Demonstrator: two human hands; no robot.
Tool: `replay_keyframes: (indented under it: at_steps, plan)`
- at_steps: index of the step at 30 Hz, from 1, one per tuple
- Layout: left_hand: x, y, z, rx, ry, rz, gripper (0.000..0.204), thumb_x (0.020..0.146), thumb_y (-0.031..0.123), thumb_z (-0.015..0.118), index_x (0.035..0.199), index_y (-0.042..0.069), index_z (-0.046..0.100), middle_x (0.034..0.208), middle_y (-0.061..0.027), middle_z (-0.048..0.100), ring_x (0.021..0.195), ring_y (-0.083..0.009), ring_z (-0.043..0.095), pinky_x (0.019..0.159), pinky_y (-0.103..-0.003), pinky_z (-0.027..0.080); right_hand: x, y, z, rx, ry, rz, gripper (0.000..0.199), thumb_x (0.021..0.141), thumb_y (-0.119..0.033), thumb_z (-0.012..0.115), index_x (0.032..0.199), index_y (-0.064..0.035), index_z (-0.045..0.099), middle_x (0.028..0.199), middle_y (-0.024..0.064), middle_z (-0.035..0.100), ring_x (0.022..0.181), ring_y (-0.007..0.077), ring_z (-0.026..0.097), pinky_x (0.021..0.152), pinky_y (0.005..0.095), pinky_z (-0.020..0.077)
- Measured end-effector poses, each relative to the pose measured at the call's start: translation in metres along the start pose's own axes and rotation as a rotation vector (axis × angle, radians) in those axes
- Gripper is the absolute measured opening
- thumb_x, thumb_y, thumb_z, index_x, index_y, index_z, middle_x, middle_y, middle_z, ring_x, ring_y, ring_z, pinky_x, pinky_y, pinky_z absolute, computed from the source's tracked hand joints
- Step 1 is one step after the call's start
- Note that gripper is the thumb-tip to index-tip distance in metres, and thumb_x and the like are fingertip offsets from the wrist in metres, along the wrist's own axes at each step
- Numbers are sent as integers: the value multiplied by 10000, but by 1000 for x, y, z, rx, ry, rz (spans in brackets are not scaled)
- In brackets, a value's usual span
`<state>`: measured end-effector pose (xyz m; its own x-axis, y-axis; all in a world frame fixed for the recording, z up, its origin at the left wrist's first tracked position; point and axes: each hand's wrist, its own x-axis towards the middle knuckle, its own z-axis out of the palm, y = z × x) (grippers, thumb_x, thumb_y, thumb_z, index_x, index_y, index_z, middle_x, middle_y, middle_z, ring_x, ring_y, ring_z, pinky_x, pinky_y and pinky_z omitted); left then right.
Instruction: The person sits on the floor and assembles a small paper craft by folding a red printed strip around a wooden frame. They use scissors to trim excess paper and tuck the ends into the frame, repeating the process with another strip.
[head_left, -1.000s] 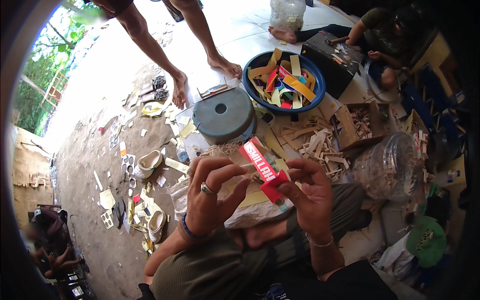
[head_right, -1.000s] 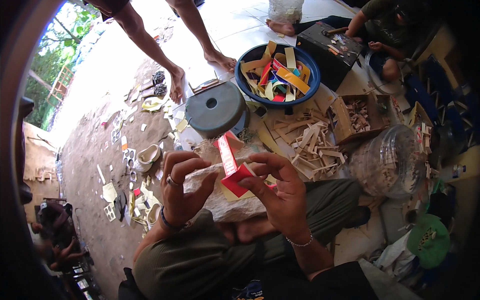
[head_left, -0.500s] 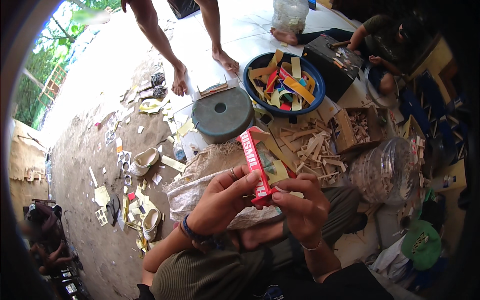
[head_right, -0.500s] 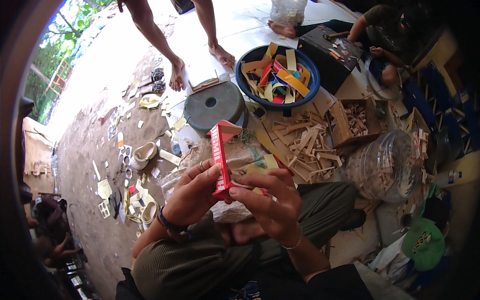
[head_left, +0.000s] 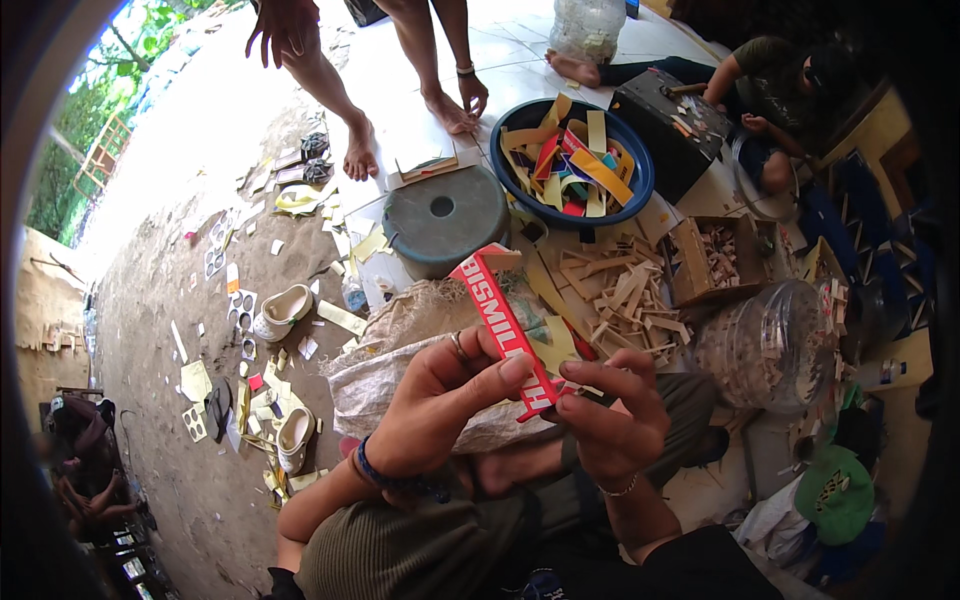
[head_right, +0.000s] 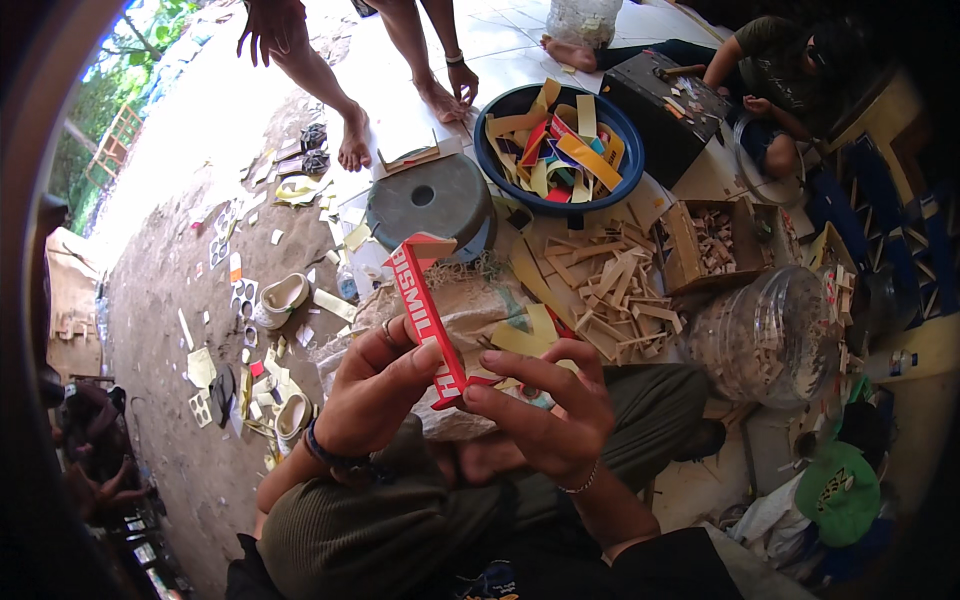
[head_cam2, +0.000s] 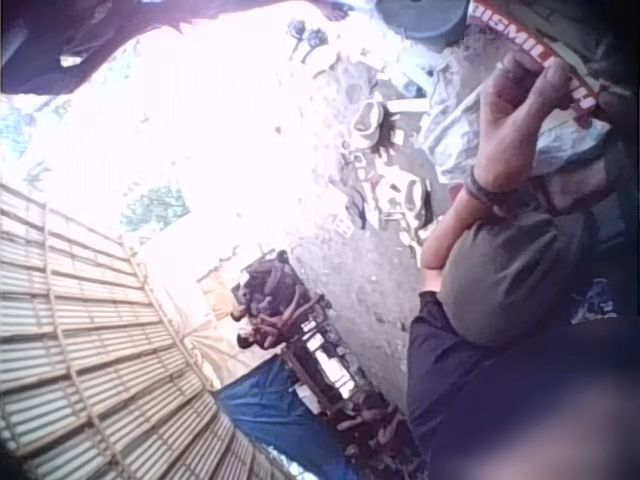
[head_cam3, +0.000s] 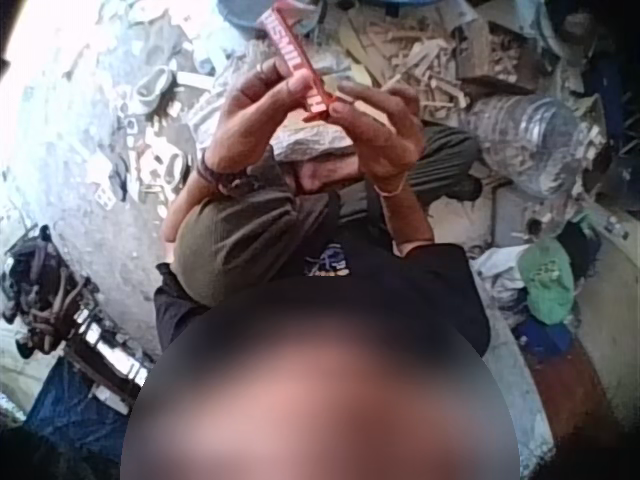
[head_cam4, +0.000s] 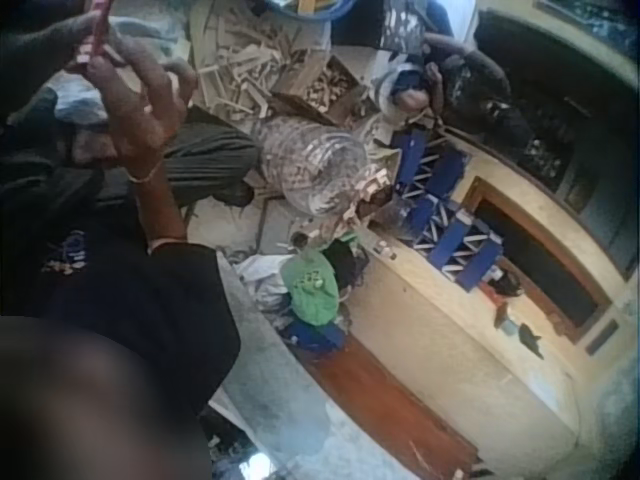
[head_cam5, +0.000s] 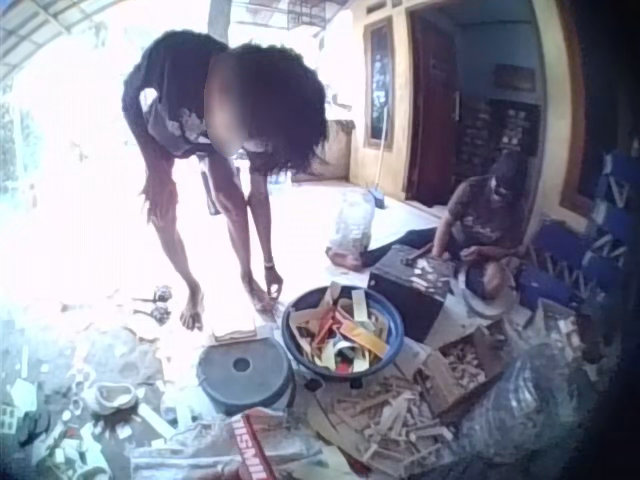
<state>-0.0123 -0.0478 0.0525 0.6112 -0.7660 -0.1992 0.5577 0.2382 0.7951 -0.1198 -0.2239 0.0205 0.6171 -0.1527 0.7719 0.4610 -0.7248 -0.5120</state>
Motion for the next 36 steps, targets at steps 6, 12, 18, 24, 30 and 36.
replay_keyframes:
  at_steps: [6,12,18,24,30,36]
  plan:
    - [-1,1,0,15,-45,33,216,1033,139,661,1204,7,657,1150,-35,710,1074,-88,647,966,-277,522,-3,0,1,84,18,73,197,772,-166,861,954,-158,784,1060,123,771,892,237,632,802,390,467]
    - [-2,0,-3,85,-55,61,192,1026,121,670,1181,8,657,1141,-33,705,1067,-89,645,964,-275,522,-5,0,1,159,28,125,147,813,-140,832,949,-165,783,1048,116,769,882,232,630,798,375,467]
    - [-2,0,-3,96,-75,87,176,1021,110,674,1164,8,659,1123,-34,705,1059,-88,644,960,-273,522,-4,1,0,196,17,121,147,807,-133,821,947,-159,782,1026,108,767,877,223,638,793,375,462]
    - [-4,1,-3,109,-81,102,163,1019,97,673,1157,10,662,1098,-29,711,1035,-88,653,943,-270,530,1,0,-2,190,5,100,145,795,-117,816,934,-139,783,998,103,769,851,213,652,776,363,458]
    - [-3,0,-3,137,-83,147,156,1016,85,674,1151,7,665,1079,-27,714,1024,-87,655,926,-266,536,5,-1,-2,165,-19,112,142,785,-95,807,920,-132,785,974,98,770,845,216,644,766,363,455]
    - [-5,0,-5,179,-77,145,146,1011,72,675,1143,10,664,1079,-31,713,1021,-93,651,930,-276,526,6,1,-2,145,-30,88,126,789,-93,803,909,-124,781,946,72,771,832,207,643,753,353,453]
